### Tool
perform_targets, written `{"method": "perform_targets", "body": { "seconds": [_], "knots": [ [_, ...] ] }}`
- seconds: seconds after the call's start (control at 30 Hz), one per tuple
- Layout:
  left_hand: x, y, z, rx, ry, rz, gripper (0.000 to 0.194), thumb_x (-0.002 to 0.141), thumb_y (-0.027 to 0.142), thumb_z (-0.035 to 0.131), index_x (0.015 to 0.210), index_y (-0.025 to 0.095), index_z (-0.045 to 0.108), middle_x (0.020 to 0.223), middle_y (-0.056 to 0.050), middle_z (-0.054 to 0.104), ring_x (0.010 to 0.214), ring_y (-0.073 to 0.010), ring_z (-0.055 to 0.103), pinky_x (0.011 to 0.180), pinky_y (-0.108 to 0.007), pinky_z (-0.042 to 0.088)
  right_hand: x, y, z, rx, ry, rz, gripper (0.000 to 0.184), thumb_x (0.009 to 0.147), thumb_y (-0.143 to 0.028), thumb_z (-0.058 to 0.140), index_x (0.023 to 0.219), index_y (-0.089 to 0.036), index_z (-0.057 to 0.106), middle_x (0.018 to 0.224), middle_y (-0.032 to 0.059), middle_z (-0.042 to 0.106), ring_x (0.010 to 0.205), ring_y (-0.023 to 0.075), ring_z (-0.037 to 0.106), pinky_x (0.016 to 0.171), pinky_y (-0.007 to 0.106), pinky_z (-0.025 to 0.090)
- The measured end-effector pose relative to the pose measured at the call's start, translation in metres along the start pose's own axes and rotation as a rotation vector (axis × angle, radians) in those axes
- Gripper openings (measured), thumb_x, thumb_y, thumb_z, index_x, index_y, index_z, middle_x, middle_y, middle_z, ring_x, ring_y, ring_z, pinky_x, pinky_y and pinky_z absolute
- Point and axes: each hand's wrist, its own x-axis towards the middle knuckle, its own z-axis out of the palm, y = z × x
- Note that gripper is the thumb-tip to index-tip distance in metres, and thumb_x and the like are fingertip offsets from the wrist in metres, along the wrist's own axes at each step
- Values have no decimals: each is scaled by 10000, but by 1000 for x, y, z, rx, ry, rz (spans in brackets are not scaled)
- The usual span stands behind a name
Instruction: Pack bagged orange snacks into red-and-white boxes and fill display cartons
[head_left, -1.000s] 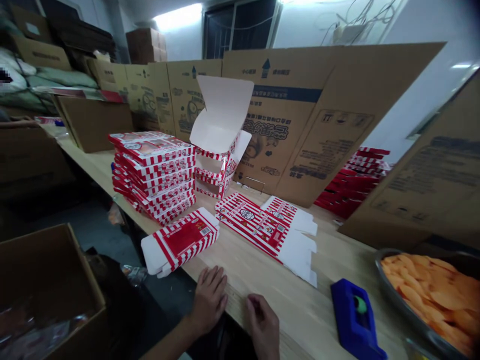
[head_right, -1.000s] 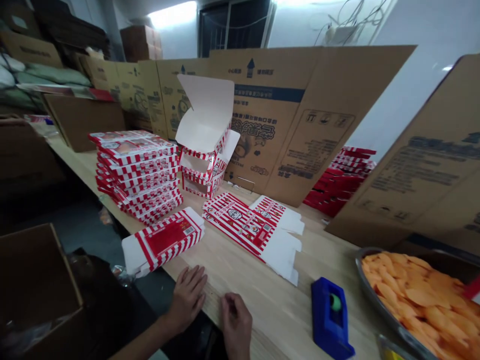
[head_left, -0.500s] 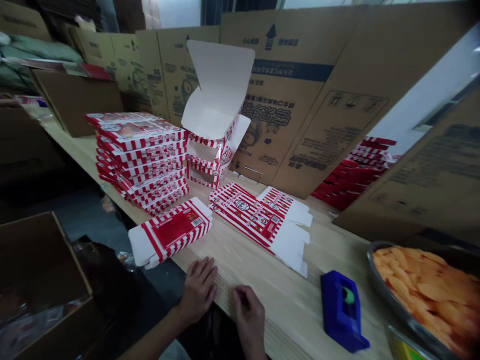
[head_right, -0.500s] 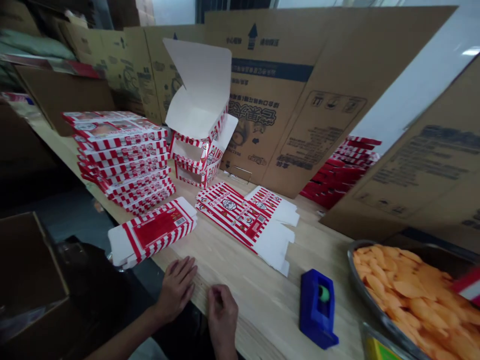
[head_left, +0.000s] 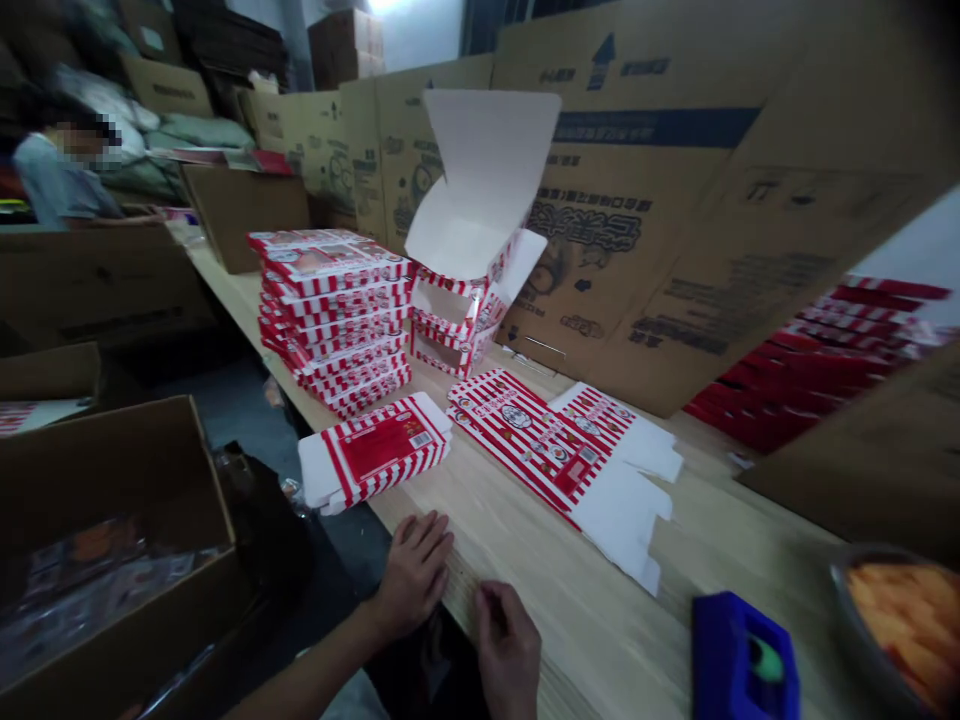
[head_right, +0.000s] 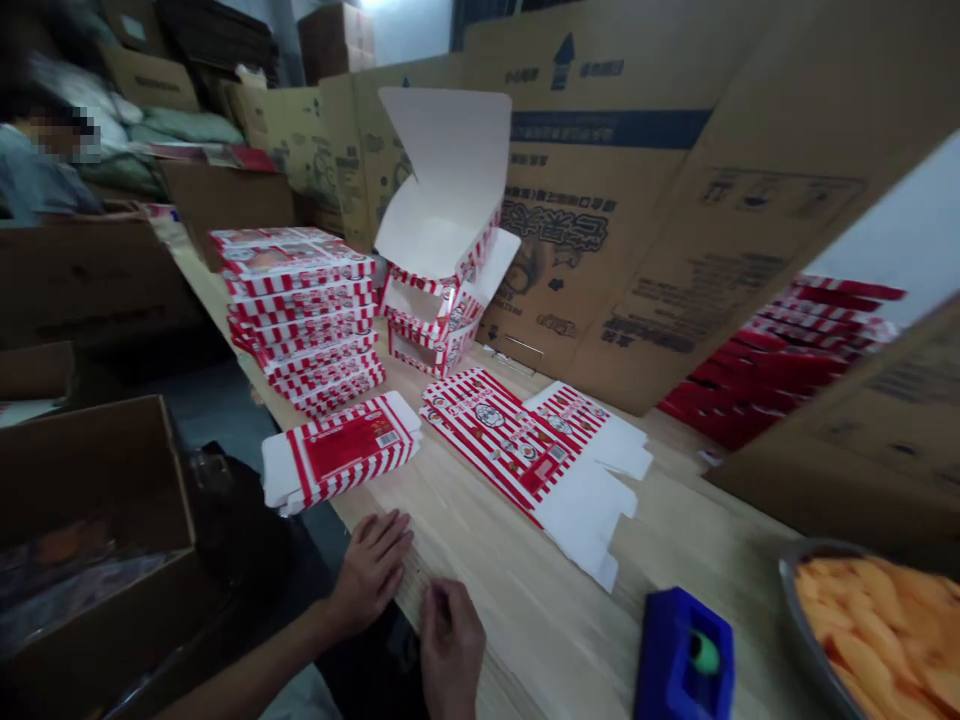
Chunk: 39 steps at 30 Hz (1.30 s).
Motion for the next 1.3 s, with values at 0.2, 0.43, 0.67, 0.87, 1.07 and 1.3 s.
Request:
{"method": "perform_targets", "body": {
  "seconds": [0.2,0.43,0.67,0.87,1.07,1.3],
  "knots": [
    [-4,-15,10,45,91,94,448,835,160,490,1282,156,521,1355,-121,538,1296,-260,434,1038,-443,293,1,-12,12,-100,73,-20,136,850,-155,489,753,-205,570,677,9,620,614,142,601,580,218,471],
    [-3,-23,21,124,180,142,443,825,164,490,1265,179,542,1298,-98,593,1232,-240,507,1036,-409,298,-2,4,21,-135,53,-58,128,832,-130,492,762,-203,571,702,14,632,649,147,605,610,226,465],
    [-6,-22,18,108,159,104,438,840,168,481,1275,188,531,1312,-97,582,1237,-234,505,1026,-404,306,21,-7,5,56,-127,134,122,722,-115,514,709,-184,614,681,26,647,624,155,601,577,234,463],
    [22,-38,21,-66,123,85,387,855,375,514,1197,199,566,1210,-122,638,1157,-274,556,928,-440,435,143,33,-107,-36,324,370,118,682,-236,599,782,-175,617,866,82,664,829,216,630,683,307,511],
    [130,-42,44,-178,-81,100,533,879,439,433,1310,127,470,1339,-203,508,1304,-345,399,971,-528,413,164,49,-146,-136,487,520,111,667,-171,612,777,-168,598,844,75,658,757,210,634,689,350,521],
    [152,24,43,-300,-455,299,683,906,508,264,1380,28,368,1454,-290,294,1380,-437,184,1015,-647,251,21,-41,-77,-208,546,141,155,884,-210,448,756,-210,535,816,46,628,804,144,609,725,260,501]
  ]
}}
